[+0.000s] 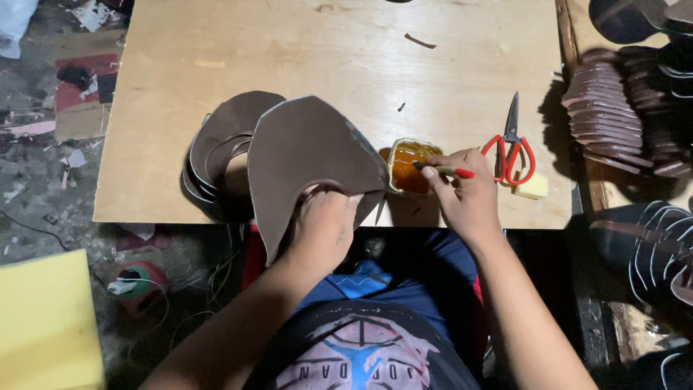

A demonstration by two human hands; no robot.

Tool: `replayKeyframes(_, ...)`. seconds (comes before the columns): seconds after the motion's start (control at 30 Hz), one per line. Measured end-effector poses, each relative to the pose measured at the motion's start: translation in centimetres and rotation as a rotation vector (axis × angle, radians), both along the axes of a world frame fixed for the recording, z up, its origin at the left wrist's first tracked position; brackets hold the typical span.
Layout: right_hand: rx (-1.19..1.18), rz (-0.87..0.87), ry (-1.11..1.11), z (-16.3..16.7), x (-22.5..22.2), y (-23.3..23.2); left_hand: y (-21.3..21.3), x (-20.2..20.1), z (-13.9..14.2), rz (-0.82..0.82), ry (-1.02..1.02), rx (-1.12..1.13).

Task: The person holds a shoe upper and uses a brush to apply adhesive from a small container along its edges, working on one upper at a time and setting finished pieces on the table with stacks of similar uppers nearby.

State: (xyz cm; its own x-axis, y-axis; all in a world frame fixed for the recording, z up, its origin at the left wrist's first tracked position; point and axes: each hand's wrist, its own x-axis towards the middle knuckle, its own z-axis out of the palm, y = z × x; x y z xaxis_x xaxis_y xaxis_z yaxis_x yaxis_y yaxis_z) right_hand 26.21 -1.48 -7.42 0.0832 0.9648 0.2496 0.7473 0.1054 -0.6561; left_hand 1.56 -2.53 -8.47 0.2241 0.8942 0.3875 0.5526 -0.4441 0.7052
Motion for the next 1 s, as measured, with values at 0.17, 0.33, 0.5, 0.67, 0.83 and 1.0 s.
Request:
replayKeyframes(0.17, 0.19, 0.149, -0.309, -0.7, -0.1, 2.0, 0.9, 0.0, 0.5, 0.028, 0.066, -0.102)
replayKeyframes(0.33, 0.38, 0.09, -0.31, 1.3, 0.3, -0.8, 1.2, -0.5, 0.8, 0.084, 0.113, -0.133)
replayKeyframes(0.5, -0.144, -0.003, 0.108, 2.1, -0.5, -3.8, 1.7, -0.2, 0.5, 0.111, 0.178, -0.099)
replayKeyframes(0.67, -0.07, 0.073, 0.583, 2.3, -1.9, -5.4, 1.7, 1.1, 0.7, 0.074, 0.196, -0.114)
replayKeyframes(0.83, 0.132, 0.27, 0.314, 2.7, -3.7, -4.9, 1.6, 1.8, 1.3, 0.057, 0.186, -0.12)
replayKeyframes(1.0, 0.324, 0.287, 0.171, 3.7, -4.5, -5.0, 1.5, 1.7, 1.4, 0.042, 0.27, -0.14)
